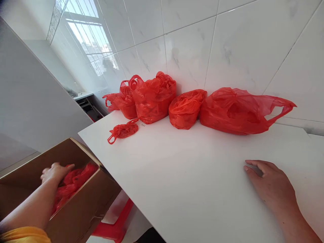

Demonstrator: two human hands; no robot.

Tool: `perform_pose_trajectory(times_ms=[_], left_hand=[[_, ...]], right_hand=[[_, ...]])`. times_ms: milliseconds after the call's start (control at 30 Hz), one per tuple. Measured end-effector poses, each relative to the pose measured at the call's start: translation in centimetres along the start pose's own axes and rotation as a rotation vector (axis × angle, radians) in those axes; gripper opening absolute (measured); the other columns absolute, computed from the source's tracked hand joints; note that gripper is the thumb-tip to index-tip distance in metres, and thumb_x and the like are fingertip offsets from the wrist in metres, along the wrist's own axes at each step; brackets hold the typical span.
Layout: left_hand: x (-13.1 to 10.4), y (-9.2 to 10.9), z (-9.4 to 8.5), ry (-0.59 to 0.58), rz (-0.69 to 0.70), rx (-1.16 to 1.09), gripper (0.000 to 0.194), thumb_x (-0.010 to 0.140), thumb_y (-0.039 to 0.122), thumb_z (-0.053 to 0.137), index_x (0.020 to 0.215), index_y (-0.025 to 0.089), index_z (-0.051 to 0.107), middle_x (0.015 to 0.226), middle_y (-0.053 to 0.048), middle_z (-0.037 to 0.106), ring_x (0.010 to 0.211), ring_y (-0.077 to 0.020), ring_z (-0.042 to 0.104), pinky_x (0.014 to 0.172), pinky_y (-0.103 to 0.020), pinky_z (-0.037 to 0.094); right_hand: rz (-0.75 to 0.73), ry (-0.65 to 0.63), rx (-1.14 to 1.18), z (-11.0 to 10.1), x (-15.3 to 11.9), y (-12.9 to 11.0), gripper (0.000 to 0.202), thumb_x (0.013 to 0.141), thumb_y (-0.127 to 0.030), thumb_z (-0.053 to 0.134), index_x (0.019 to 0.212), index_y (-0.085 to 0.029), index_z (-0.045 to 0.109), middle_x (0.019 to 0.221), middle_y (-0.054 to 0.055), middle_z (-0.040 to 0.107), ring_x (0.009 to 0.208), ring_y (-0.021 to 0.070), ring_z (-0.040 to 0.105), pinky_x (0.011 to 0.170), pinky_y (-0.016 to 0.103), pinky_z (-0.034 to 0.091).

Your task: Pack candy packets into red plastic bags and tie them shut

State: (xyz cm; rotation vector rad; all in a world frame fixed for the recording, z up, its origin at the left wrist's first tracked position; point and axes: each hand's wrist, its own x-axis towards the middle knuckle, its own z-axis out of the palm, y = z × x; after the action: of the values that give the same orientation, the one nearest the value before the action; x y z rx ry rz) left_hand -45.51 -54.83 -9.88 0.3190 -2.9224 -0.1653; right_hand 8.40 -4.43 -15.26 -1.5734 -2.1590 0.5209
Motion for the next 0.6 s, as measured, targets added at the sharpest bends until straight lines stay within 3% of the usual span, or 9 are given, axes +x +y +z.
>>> perform_pose_trajectory(times_ms=[67, 167, 300, 400, 500, 600], left_hand=[[0.5, 3.3, -0.6, 0.089, 0.076, -0.068, 0.067, 0.077, 0.058, 0.046, 0.128, 0.014, 0.041, 0.137, -0.022, 0.038, 0.122, -0.0412, 0.039, 0.082, -0.054, 0.045], [0.5, 8.9, -1.0, 0.150, 0.336, -0.158, 0.064, 0.083, 0.055, 0.042, 0.133, 0.016, 0.035, 0.143, -0.014, 0.033, 0.132, -0.0333, 0.025, 0.099, -0.049, 0.035], [-1.0, 16.5, -0.1, 0.098, 0.615, -0.254, 0.061, 0.082, 0.053, 0.048, 0.131, 0.017, 0.042, 0.147, -0.012, 0.028, 0.134, -0.0271, 0.027, 0.107, -0.038, 0.026], [-2.5, 21.2, 1.0, 0.027, 0.703, -0.308, 0.062, 0.085, 0.051, 0.044, 0.135, 0.016, 0.036, 0.145, -0.013, 0.033, 0.132, -0.0254, 0.031, 0.105, -0.036, 0.030], [-3.5, 23.5, 1.5, -0.077, 0.711, -0.307, 0.057, 0.080, 0.049, 0.053, 0.126, 0.016, 0.047, 0.125, -0.012, 0.056, 0.110, -0.0262, 0.054, 0.088, -0.035, 0.044], [-4.1, 23.1, 0.5, -0.123, 0.690, -0.295, 0.036, 0.079, 0.040, 0.059, 0.104, 0.014, 0.060, 0.095, -0.009, 0.067, 0.084, -0.0227, 0.062, 0.072, -0.032, 0.049]], right_hand=[[0.019, -0.016, -0.003, -0.1, 0.0, 0.0, 0.030, 0.075, -0.047, 0.047, 0.096, -0.032, 0.062, 0.121, 0.001, 0.058, 0.100, 0.0241, 0.057, 0.075, 0.036, 0.044], [0.012, -0.024, -0.017, -0.1, 0.1, 0.1, 0.029, 0.076, -0.046, 0.047, 0.097, -0.032, 0.061, 0.122, 0.001, 0.057, 0.103, 0.0237, 0.056, 0.074, 0.036, 0.044], [-0.022, 0.001, -0.011, 0.2, 0.2, 0.5, 0.030, 0.078, -0.047, 0.047, 0.098, -0.031, 0.062, 0.121, 0.002, 0.058, 0.103, 0.0228, 0.056, 0.075, 0.035, 0.044], [-0.020, 0.020, 0.010, 0.4, 0.3, 0.6, 0.027, 0.077, -0.045, 0.049, 0.096, -0.031, 0.063, 0.120, 0.002, 0.059, 0.104, 0.0222, 0.056, 0.075, 0.035, 0.044], [-0.012, 0.031, 0.035, 0.4, 0.3, 0.5, 0.024, 0.076, -0.043, 0.051, 0.094, -0.033, 0.063, 0.118, 0.003, 0.060, 0.103, 0.0210, 0.056, 0.075, 0.035, 0.044], [0.009, 0.035, 0.061, 0.2, 0.1, 0.2, 0.022, 0.077, -0.042, 0.051, 0.094, -0.035, 0.063, 0.118, 0.002, 0.060, 0.101, 0.0197, 0.056, 0.075, 0.035, 0.044]])
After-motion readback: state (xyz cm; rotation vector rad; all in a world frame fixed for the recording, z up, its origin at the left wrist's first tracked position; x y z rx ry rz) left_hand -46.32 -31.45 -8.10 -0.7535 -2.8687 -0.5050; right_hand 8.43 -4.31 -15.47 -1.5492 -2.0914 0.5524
